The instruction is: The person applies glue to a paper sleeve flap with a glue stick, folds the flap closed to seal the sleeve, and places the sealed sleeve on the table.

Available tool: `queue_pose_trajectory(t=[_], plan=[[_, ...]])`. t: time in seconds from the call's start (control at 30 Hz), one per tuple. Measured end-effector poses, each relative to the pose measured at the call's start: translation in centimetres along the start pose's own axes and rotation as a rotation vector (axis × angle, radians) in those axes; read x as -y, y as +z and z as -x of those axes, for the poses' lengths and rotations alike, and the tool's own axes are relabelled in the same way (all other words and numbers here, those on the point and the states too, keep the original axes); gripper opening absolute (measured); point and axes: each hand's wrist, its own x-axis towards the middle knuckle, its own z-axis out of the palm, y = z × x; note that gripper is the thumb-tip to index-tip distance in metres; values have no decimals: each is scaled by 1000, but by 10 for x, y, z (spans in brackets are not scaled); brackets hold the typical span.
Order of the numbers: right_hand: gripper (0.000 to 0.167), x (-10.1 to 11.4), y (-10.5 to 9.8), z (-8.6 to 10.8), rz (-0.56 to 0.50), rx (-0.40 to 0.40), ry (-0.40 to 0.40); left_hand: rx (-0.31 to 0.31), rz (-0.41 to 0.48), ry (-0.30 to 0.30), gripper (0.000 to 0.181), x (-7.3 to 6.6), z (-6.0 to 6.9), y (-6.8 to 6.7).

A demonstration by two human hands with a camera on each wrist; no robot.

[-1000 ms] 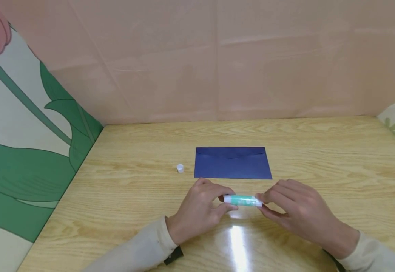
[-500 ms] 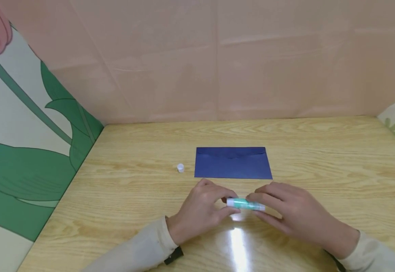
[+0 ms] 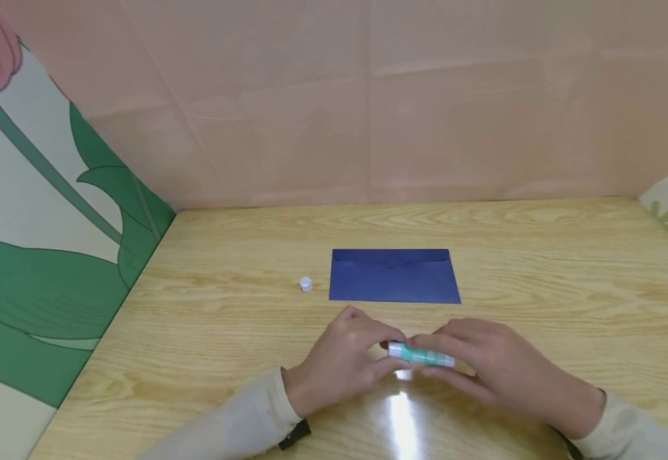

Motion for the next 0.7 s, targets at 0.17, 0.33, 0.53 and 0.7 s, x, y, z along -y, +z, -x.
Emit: queue_pose_trajectory(t=[0.17,0.33,0.53,0.7], plan=[[27,-2,0,2,-36,-10,-20,32,-16,3,24,1,0,0],[25,-6,-2,3,-35,-14,-33,63,-3,-2,33,6,0,-1],[27,-12,-4,7,4,-9,-25,19,-110,-21,36,24,5,-11],[28,-14,-7,8,37,30,4,-101,-280,-57,32,47,13,-27]])
